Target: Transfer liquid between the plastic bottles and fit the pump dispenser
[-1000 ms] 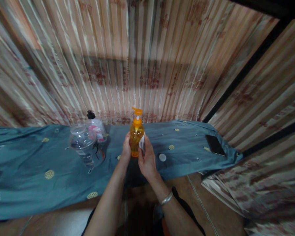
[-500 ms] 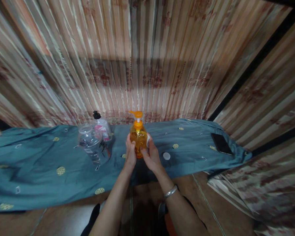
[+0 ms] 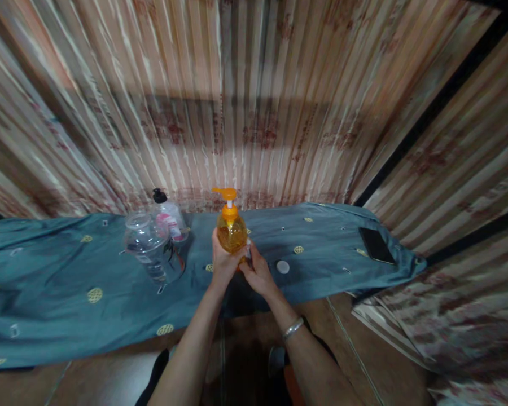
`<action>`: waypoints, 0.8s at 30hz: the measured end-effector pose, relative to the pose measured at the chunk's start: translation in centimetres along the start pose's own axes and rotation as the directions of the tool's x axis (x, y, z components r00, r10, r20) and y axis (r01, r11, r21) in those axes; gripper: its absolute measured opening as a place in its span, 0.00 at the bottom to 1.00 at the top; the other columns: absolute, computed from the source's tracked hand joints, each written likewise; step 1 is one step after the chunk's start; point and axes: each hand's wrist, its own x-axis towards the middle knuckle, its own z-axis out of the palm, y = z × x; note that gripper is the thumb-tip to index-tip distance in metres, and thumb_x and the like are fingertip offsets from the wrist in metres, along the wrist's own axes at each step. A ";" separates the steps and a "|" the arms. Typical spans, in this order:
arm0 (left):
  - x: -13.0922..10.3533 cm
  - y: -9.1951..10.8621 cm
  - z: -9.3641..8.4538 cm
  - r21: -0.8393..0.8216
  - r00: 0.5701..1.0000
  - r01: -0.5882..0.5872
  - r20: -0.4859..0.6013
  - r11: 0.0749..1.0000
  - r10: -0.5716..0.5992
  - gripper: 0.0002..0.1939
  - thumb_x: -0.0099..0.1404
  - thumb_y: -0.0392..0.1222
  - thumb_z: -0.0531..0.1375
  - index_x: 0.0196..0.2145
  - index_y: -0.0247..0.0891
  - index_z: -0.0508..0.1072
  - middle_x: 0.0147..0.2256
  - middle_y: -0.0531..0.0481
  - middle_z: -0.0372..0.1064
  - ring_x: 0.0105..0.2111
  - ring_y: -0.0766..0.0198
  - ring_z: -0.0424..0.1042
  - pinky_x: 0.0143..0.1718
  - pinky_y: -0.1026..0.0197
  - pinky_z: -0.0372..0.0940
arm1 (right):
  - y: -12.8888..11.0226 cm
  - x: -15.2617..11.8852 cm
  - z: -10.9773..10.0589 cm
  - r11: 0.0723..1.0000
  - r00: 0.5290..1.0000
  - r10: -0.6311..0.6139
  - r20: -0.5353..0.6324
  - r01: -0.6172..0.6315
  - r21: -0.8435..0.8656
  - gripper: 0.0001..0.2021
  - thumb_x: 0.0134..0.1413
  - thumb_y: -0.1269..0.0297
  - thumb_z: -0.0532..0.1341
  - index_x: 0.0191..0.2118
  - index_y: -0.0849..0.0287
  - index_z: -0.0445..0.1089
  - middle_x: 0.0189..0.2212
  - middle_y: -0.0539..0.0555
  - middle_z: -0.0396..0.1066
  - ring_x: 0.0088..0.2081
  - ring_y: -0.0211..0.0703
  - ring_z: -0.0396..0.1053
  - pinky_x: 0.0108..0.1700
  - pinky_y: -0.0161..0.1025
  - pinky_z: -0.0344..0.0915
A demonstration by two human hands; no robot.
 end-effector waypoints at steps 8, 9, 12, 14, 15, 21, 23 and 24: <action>0.6 2.4 -0.8 -0.095 0.984 0.130 -0.111 0.987 -0.140 0.39 0.33 0.42 0.77 0.43 0.41 0.65 0.40 0.51 0.72 0.39 0.57 0.75 0.47 0.52 0.70 | 1.0 -0.1 0.5 0.987 0.993 0.113 0.033 -0.116 0.108 0.34 0.49 0.74 0.59 0.65 0.52 0.66 0.54 0.51 0.77 0.54 0.47 0.74 0.61 0.47 0.68; 0.5 2.9 -1.0 -0.112 0.981 0.137 -0.119 0.984 -0.150 0.39 0.33 0.43 0.76 0.43 0.42 0.65 0.39 0.52 0.72 0.38 0.59 0.75 0.45 0.53 0.70 | 1.0 -0.1 0.6 0.982 0.991 0.126 0.044 -0.131 0.133 0.33 0.49 0.73 0.59 0.63 0.52 0.67 0.55 0.51 0.77 0.54 0.47 0.74 0.61 0.47 0.67; 0.1 4.2 -1.4 -0.167 0.976 0.145 -0.137 0.975 -0.169 0.37 0.34 0.44 0.76 0.42 0.42 0.66 0.36 0.54 0.72 0.33 0.61 0.74 0.39 0.57 0.70 | 0.7 0.0 0.9 0.952 0.985 0.161 0.066 -0.172 0.252 0.29 0.49 0.71 0.59 0.60 0.50 0.71 0.56 0.49 0.76 0.55 0.48 0.73 0.63 0.47 0.65; 0.0 5.1 -1.6 -0.196 0.975 0.139 -0.146 0.971 -0.169 0.36 0.34 0.44 0.76 0.41 0.42 0.66 0.35 0.55 0.72 0.32 0.62 0.74 0.37 0.58 0.70 | 0.5 0.1 0.9 0.904 0.979 0.191 0.071 -0.203 0.377 0.25 0.49 0.68 0.61 0.55 0.49 0.75 0.53 0.48 0.78 0.55 0.49 0.74 0.62 0.47 0.66; -0.1 5.4 -1.7 -0.209 0.974 0.135 -0.150 0.969 -0.168 0.36 0.34 0.43 0.76 0.40 0.42 0.67 0.35 0.55 0.72 0.32 0.63 0.74 0.37 0.59 0.70 | 0.3 0.2 1.0 0.866 0.975 0.208 0.077 -0.221 0.449 0.23 0.48 0.66 0.62 0.52 0.49 0.76 0.51 0.48 0.79 0.55 0.50 0.74 0.62 0.46 0.66; -0.4 6.6 -1.8 -0.263 0.977 0.121 -0.137 0.957 -0.161 0.35 0.34 0.44 0.76 0.40 0.42 0.67 0.36 0.54 0.74 0.33 0.62 0.75 0.40 0.57 0.70 | -0.6 0.9 1.6 0.598 0.943 0.287 0.166 -0.312 0.738 0.19 0.48 0.52 0.65 0.44 0.55 0.77 0.43 0.54 0.81 0.53 0.54 0.75 0.55 0.48 0.72; -0.5 6.7 -1.8 -0.271 0.980 0.117 -0.127 0.955 -0.156 0.35 0.34 0.44 0.76 0.40 0.42 0.67 0.36 0.54 0.74 0.33 0.61 0.75 0.40 0.57 0.70 | -0.7 1.0 1.7 0.524 0.924 0.318 0.211 -0.357 0.773 0.19 0.48 0.49 0.65 0.43 0.55 0.76 0.43 0.55 0.81 0.53 0.55 0.75 0.54 0.49 0.72; -0.5 6.8 -1.7 -0.274 0.980 0.114 -0.125 0.955 -0.153 0.35 0.34 0.44 0.76 0.40 0.42 0.68 0.36 0.54 0.74 0.33 0.61 0.75 0.40 0.57 0.70 | -0.6 1.0 1.8 0.503 0.913 0.335 0.232 -0.381 0.775 0.19 0.49 0.48 0.64 0.42 0.55 0.76 0.43 0.55 0.81 0.52 0.55 0.76 0.53 0.48 0.73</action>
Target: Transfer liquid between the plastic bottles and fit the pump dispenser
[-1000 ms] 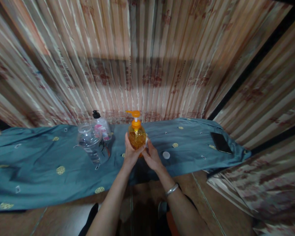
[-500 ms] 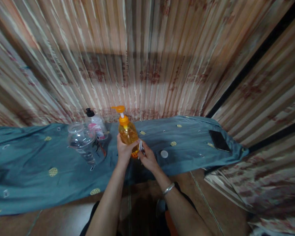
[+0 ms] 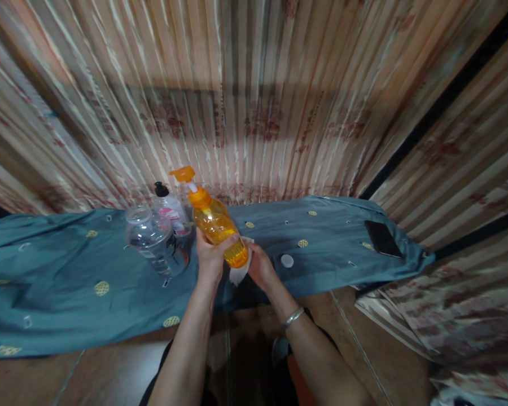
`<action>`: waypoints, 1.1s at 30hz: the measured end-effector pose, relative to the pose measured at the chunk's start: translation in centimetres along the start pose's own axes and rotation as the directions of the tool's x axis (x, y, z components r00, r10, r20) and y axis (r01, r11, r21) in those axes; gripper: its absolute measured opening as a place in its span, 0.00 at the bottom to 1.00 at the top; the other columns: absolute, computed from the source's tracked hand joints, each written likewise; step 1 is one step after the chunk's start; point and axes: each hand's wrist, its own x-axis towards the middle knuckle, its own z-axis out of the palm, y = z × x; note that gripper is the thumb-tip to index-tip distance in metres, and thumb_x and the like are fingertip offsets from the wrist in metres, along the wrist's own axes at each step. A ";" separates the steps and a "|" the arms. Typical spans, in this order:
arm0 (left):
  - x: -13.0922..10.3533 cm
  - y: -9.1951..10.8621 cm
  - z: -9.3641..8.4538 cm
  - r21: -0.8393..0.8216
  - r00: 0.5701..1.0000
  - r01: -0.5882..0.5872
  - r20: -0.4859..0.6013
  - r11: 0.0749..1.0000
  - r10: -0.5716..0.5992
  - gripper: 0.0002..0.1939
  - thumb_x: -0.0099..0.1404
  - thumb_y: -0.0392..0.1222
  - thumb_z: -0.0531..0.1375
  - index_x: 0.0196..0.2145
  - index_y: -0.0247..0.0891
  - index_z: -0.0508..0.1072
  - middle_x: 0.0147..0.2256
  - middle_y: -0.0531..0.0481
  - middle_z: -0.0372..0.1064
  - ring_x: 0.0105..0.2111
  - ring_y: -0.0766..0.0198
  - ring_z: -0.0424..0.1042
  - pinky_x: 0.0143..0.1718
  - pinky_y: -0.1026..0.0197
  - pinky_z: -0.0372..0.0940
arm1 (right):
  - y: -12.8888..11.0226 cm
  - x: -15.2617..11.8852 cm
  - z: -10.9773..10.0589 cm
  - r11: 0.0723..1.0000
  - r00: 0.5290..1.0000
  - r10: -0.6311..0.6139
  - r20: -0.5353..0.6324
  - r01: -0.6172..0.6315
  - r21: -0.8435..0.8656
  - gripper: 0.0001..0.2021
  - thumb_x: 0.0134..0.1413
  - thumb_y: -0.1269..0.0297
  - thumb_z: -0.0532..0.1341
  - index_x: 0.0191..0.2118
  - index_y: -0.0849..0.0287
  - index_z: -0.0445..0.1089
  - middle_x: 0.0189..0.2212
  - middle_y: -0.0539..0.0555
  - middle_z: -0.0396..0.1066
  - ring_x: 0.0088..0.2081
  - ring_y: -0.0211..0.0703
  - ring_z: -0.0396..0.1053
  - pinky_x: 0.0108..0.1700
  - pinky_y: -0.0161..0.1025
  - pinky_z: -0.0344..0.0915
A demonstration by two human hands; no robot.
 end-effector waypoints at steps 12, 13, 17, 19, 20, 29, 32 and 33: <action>1.2 -0.7 -0.6 0.030 0.996 -0.074 -0.043 0.997 0.076 0.35 0.36 0.44 0.77 0.42 0.41 0.67 0.38 0.52 0.74 0.35 0.61 0.76 0.41 0.56 0.71 | 1.0 -0.3 -2.4 0.975 0.985 0.134 -0.112 -0.151 -0.163 0.17 0.38 0.50 0.73 0.29 0.59 0.76 0.25 0.52 0.78 0.31 0.45 0.75 0.35 0.39 0.68; 1.3 -0.9 -0.6 0.033 0.996 -0.078 -0.044 0.996 0.079 0.35 0.36 0.44 0.77 0.42 0.41 0.67 0.38 0.51 0.74 0.35 0.60 0.76 0.41 0.56 0.71 | 1.0 -0.3 -2.7 0.971 0.984 0.118 -0.134 -0.143 -0.192 0.17 0.37 0.51 0.73 0.29 0.59 0.76 0.24 0.51 0.78 0.29 0.43 0.73 0.33 0.38 0.67; 1.8 -2.2 -0.6 0.060 0.995 -0.086 -0.046 0.994 0.089 0.36 0.36 0.44 0.77 0.42 0.42 0.66 0.39 0.52 0.74 0.36 0.59 0.76 0.42 0.55 0.72 | 0.6 0.0 -4.0 0.942 0.977 0.025 -0.214 -0.094 -0.321 0.14 0.38 0.53 0.71 0.28 0.59 0.77 0.22 0.48 0.75 0.27 0.40 0.69 0.31 0.36 0.63; 2.2 -3.1 -0.6 0.083 0.995 -0.087 -0.044 0.993 0.091 0.38 0.35 0.44 0.77 0.44 0.42 0.66 0.40 0.51 0.73 0.38 0.59 0.76 0.44 0.54 0.72 | 0.3 0.2 -4.6 0.919 0.970 -0.030 -0.241 -0.068 -0.389 0.12 0.40 0.54 0.70 0.26 0.58 0.76 0.21 0.46 0.74 0.27 0.39 0.67 0.31 0.35 0.61; 2.3 -3.4 -0.6 0.095 0.995 -0.088 -0.043 0.992 0.092 0.39 0.35 0.44 0.77 0.44 0.42 0.66 0.40 0.51 0.73 0.38 0.59 0.76 0.44 0.54 0.72 | 0.1 0.3 -4.9 0.906 0.967 -0.053 -0.248 -0.058 -0.420 0.12 0.40 0.54 0.69 0.25 0.58 0.76 0.20 0.46 0.73 0.27 0.39 0.67 0.30 0.35 0.61; 3.3 -5.3 -0.4 0.151 0.991 -0.104 -0.069 0.983 0.115 0.41 0.37 0.45 0.77 0.48 0.42 0.65 0.44 0.50 0.72 0.42 0.58 0.76 0.48 0.51 0.71 | -1.3 0.5 -6.2 0.824 0.952 -0.188 -0.241 0.019 -0.566 0.12 0.45 0.51 0.66 0.26 0.56 0.75 0.21 0.46 0.72 0.28 0.42 0.67 0.31 0.37 0.63; 3.4 -5.5 -0.3 0.160 0.990 -0.115 -0.062 0.980 0.127 0.42 0.37 0.45 0.77 0.50 0.42 0.65 0.44 0.50 0.72 0.43 0.57 0.76 0.49 0.51 0.71 | -1.7 0.6 -6.3 0.817 0.945 -0.218 -0.243 0.040 -0.576 0.14 0.46 0.50 0.66 0.27 0.57 0.76 0.22 0.47 0.72 0.29 0.42 0.67 0.32 0.37 0.64; 3.5 -5.6 -0.2 0.164 0.990 -0.119 -0.059 0.979 0.130 0.43 0.37 0.44 0.77 0.50 0.42 0.65 0.45 0.50 0.72 0.43 0.57 0.76 0.50 0.51 0.71 | -1.9 0.5 -6.4 0.816 0.942 -0.228 -0.245 0.048 -0.576 0.15 0.46 0.49 0.66 0.28 0.57 0.76 0.23 0.47 0.73 0.30 0.42 0.68 0.33 0.37 0.64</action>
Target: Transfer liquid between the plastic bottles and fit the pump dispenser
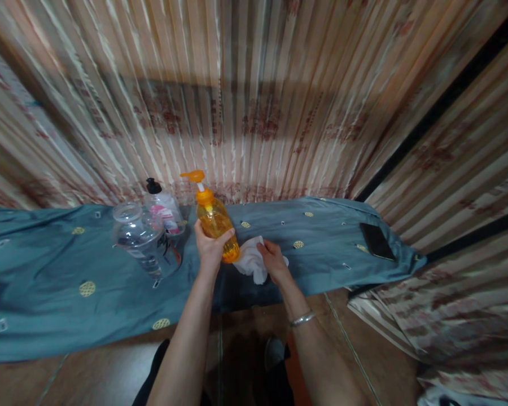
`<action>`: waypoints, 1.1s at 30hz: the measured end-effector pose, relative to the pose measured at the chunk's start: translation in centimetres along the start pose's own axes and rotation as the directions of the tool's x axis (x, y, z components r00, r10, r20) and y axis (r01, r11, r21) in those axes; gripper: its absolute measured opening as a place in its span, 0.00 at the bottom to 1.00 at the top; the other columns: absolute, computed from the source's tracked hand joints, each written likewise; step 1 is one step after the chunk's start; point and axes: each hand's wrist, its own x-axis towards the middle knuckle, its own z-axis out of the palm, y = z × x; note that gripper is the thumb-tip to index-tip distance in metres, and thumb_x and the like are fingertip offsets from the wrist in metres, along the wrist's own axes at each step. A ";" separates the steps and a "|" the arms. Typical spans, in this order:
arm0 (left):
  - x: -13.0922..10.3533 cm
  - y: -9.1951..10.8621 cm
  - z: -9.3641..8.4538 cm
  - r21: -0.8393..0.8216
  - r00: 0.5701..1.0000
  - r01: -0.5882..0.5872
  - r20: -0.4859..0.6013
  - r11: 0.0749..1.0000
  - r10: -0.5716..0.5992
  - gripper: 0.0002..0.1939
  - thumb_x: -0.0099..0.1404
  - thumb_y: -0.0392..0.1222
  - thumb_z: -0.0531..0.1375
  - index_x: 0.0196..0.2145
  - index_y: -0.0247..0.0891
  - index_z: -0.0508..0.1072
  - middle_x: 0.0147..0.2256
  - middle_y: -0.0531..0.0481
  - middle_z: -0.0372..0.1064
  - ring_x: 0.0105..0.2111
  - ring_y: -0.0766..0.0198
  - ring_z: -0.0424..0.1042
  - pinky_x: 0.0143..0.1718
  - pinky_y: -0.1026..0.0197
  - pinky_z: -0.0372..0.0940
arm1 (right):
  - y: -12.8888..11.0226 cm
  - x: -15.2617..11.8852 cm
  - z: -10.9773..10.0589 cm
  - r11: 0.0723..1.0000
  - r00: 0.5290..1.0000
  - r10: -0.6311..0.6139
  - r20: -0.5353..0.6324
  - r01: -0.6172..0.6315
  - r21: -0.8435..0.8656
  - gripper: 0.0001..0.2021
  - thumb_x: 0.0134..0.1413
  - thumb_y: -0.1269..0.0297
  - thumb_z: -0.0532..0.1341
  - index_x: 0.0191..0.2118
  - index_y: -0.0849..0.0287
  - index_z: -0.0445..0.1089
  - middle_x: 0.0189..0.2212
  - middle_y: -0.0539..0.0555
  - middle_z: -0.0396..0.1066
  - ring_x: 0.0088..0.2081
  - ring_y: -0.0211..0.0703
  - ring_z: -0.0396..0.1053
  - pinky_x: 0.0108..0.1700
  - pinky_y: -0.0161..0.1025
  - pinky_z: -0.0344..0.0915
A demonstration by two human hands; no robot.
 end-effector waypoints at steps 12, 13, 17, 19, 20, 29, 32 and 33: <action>-0.6 -0.5 0.9 0.109 0.999 -0.038 0.032 0.993 0.035 0.47 0.38 0.43 0.77 0.54 0.45 0.63 0.51 0.47 0.69 0.53 0.52 0.72 0.59 0.47 0.65 | -0.6 0.6 -0.9 0.997 0.994 -0.066 -0.085 0.069 0.028 0.21 0.51 0.44 0.61 0.35 0.58 0.77 0.29 0.52 0.77 0.33 0.45 0.72 0.38 0.41 0.69; -0.8 -0.6 0.9 0.120 0.999 -0.042 0.037 0.992 0.037 0.47 0.37 0.42 0.77 0.54 0.45 0.62 0.51 0.47 0.68 0.53 0.52 0.72 0.59 0.47 0.64 | -0.4 0.7 -0.8 0.998 0.995 -0.066 -0.077 0.067 0.012 0.21 0.51 0.44 0.61 0.35 0.58 0.77 0.29 0.52 0.77 0.32 0.45 0.72 0.38 0.41 0.69; -1.2 -0.7 1.1 0.166 0.997 -0.053 0.058 0.985 0.044 0.48 0.37 0.41 0.77 0.54 0.45 0.62 0.52 0.47 0.67 0.55 0.50 0.69 0.62 0.45 0.61 | 0.4 0.9 -0.8 0.993 0.996 -0.067 -0.053 0.061 -0.103 0.17 0.52 0.46 0.62 0.32 0.56 0.75 0.26 0.50 0.75 0.32 0.45 0.71 0.37 0.40 0.68; -1.3 -0.8 1.1 0.185 0.997 -0.060 0.065 0.981 0.049 0.47 0.37 0.41 0.77 0.54 0.45 0.62 0.52 0.47 0.66 0.56 0.49 0.69 0.63 0.44 0.60 | 0.8 0.9 -0.8 0.981 0.996 -0.066 -0.059 0.054 -0.184 0.13 0.52 0.50 0.63 0.29 0.54 0.73 0.25 0.49 0.75 0.34 0.47 0.72 0.40 0.41 0.68; -1.4 -0.8 1.1 0.193 0.996 -0.062 0.067 0.979 0.050 0.47 0.37 0.41 0.77 0.54 0.45 0.62 0.52 0.47 0.66 0.56 0.49 0.68 0.63 0.44 0.59 | 1.1 0.9 -0.9 0.973 0.996 -0.065 -0.062 0.049 -0.224 0.10 0.52 0.52 0.63 0.28 0.53 0.72 0.25 0.50 0.75 0.36 0.49 0.73 0.42 0.42 0.69; -1.5 -0.9 1.0 0.221 0.996 -0.066 0.074 0.973 0.050 0.49 0.38 0.43 0.76 0.56 0.44 0.60 0.53 0.45 0.64 0.57 0.48 0.67 0.63 0.43 0.58 | 1.8 0.0 0.8 0.901 0.982 -0.186 -0.041 0.153 -0.405 0.34 0.47 0.65 0.64 0.63 0.65 0.63 0.65 0.69 0.64 0.69 0.64 0.56 0.70 0.60 0.53; -1.5 -0.7 0.9 0.224 0.997 -0.061 0.068 0.973 0.047 0.50 0.36 0.43 0.77 0.56 0.43 0.61 0.53 0.44 0.63 0.59 0.46 0.65 0.64 0.41 0.57 | 1.6 -0.3 1.1 0.883 0.971 -0.237 -0.024 0.205 -0.422 0.36 0.47 0.66 0.63 0.65 0.66 0.61 0.68 0.70 0.59 0.71 0.64 0.51 0.71 0.64 0.48; -1.4 -0.6 0.9 0.225 0.997 -0.060 0.067 0.973 0.046 0.51 0.35 0.43 0.77 0.56 0.43 0.61 0.53 0.44 0.63 0.60 0.45 0.64 0.65 0.41 0.56 | 1.4 -0.4 1.2 0.872 0.965 -0.262 -0.013 0.231 -0.431 0.35 0.48 0.66 0.63 0.65 0.66 0.62 0.68 0.70 0.59 0.71 0.64 0.51 0.72 0.64 0.48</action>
